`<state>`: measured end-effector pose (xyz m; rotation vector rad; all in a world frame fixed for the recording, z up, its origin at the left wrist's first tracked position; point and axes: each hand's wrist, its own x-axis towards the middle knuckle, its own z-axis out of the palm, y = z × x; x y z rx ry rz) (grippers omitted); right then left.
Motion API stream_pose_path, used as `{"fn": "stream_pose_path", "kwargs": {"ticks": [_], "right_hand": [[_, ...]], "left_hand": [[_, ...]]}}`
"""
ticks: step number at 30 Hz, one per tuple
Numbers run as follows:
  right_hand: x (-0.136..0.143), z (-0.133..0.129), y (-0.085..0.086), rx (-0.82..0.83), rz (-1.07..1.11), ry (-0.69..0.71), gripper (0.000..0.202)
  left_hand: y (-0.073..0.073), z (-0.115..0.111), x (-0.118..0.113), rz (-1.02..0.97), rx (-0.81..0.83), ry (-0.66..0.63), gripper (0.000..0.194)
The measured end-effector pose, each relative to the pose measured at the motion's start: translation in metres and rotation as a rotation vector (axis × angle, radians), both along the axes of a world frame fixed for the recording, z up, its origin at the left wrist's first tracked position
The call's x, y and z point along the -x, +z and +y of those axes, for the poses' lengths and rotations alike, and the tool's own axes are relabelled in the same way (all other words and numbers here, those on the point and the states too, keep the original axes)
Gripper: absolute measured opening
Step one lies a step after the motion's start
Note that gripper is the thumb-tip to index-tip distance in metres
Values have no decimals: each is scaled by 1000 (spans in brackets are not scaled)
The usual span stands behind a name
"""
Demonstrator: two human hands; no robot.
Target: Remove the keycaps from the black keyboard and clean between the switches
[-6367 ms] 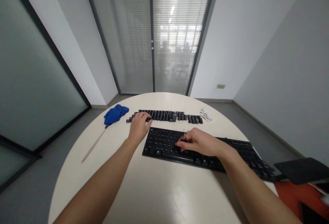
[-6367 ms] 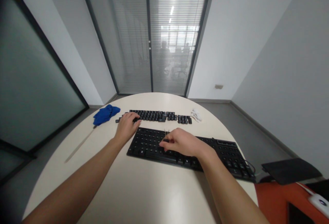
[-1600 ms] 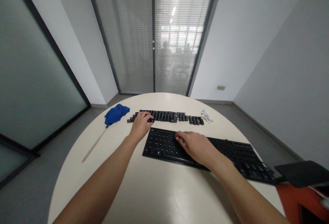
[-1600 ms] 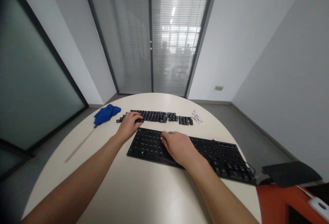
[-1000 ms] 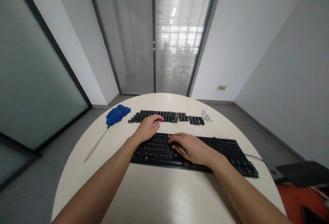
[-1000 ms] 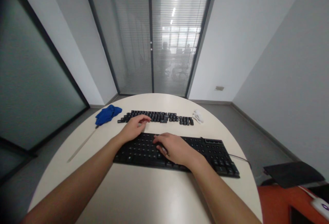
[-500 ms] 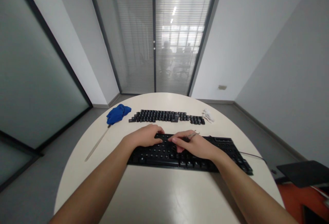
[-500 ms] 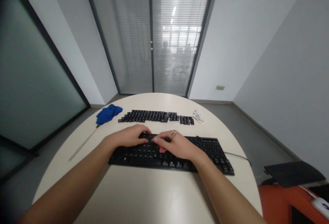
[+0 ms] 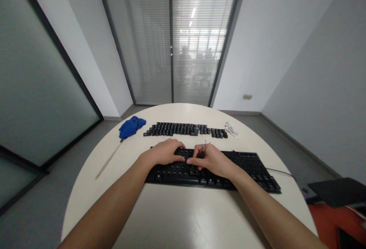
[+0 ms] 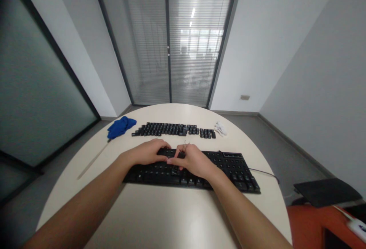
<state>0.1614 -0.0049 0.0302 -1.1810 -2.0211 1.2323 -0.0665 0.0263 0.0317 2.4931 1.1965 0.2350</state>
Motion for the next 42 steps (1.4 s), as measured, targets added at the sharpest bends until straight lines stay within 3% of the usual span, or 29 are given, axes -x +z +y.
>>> {"fn": "stream_pose_path", "kwargs": {"ticks": [7, 15, 26, 33, 42], "right_hand": [[-6, 0, 4, 133, 156, 75, 36], [-11, -3, 15, -109, -96, 68, 33], [5, -21, 37, -457, -344, 292, 23], [-4, -12, 26, -422, -405, 211, 33], [-11, -2, 12, -299, -327, 204, 43]], "left_hand": [[0, 0, -1, 4, 17, 31, 44], [7, -5, -2, 57, 2, 64, 46], [2, -6, -1, 34, -42, 53, 43], [4, -6, -3, 39, -45, 36, 42], [3, -5, -3, 12, -45, 15, 41]]}}
